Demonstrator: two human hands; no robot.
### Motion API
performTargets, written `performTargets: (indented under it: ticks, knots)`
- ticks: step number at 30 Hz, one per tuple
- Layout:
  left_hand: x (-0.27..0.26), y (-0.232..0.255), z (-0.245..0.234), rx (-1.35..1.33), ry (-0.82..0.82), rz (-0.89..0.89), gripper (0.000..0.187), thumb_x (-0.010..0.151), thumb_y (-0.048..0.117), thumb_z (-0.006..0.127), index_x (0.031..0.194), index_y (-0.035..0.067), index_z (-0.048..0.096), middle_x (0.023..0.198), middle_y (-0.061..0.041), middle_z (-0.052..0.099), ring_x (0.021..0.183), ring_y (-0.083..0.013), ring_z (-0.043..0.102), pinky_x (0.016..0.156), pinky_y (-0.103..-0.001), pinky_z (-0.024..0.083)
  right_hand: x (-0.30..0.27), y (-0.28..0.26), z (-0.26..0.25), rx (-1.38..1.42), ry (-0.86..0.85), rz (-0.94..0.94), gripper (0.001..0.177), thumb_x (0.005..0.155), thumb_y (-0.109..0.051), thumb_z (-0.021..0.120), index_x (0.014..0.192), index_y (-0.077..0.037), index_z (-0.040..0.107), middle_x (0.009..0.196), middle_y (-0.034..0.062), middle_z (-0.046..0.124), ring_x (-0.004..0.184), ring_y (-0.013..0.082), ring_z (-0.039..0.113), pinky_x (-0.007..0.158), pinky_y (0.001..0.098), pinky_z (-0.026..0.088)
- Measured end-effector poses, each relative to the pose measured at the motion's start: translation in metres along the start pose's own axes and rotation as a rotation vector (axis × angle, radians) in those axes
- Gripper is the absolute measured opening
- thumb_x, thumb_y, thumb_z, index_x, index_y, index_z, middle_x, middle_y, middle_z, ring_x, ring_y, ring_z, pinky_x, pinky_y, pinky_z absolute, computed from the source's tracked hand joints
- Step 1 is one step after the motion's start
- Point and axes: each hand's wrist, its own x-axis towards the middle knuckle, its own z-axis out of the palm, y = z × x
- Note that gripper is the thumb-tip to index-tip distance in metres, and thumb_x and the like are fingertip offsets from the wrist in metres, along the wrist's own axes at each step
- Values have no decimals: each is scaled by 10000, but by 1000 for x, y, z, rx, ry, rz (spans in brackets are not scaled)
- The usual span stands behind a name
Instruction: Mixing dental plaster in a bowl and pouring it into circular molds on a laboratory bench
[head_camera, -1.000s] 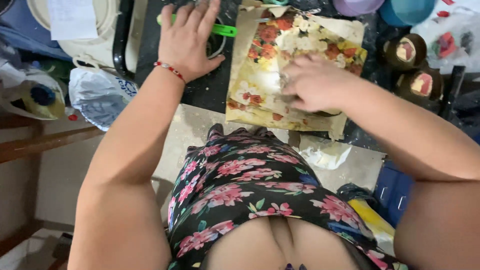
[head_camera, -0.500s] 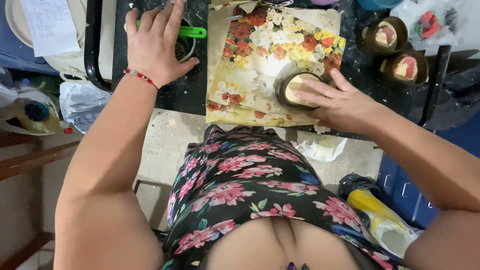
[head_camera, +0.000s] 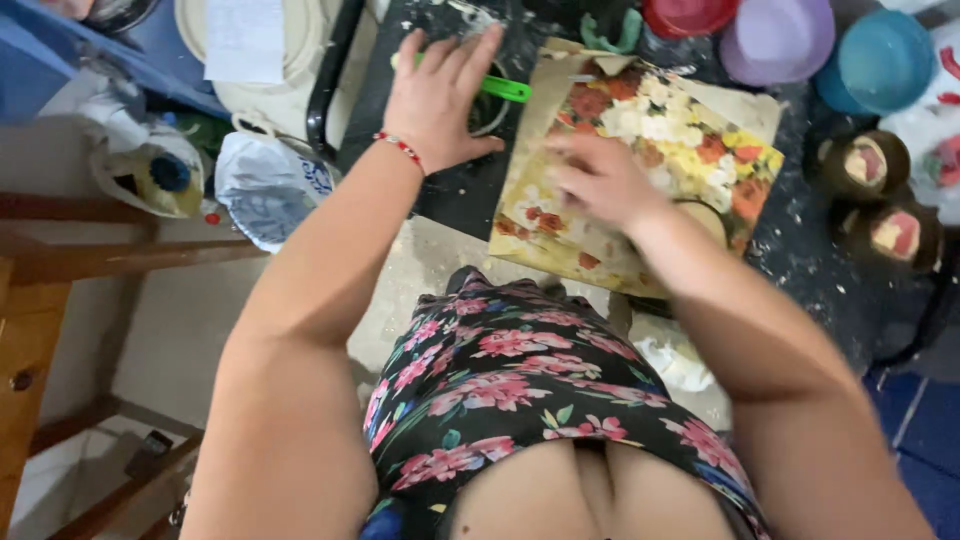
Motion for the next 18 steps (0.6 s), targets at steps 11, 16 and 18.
performTargets:
  ticks: [11, 16, 18]
  knots:
    - [-3, 0, 13, 13, -9, -32, 1224, 846, 738, 755, 1688, 175, 68, 1577, -82, 548, 1388, -329, 507, 1237, -564, 176, 32, -73, 22, -137, -183, 252, 610, 943, -180, 503, 1548, -261, 490, 1139, -50, 538, 540, 116, 521, 644, 268, 482]
    - [-6, 0, 16, -18, 30, -25, 1302, 803, 792, 802, 1687, 172, 74, 1549, -70, 570, 1374, -323, 522, 1245, -575, 167, 37, -72, 34, -293, -91, 158, 651, 1027, -223, 562, 1648, -240, 366, 795, -27, 650, 492, 72, 435, 475, 195, 434]
    - [-5, 0, 15, -24, 52, -18, 1117, 898, 625, 711, 1692, 172, 69, 1557, -75, 577, 1381, -331, 532, 1245, -574, 181, 48, -51, 48, -759, -101, -45, 732, 984, -209, 516, 1671, -155, 269, 602, 44, 577, 453, 209, 539, 375, 324, 410]
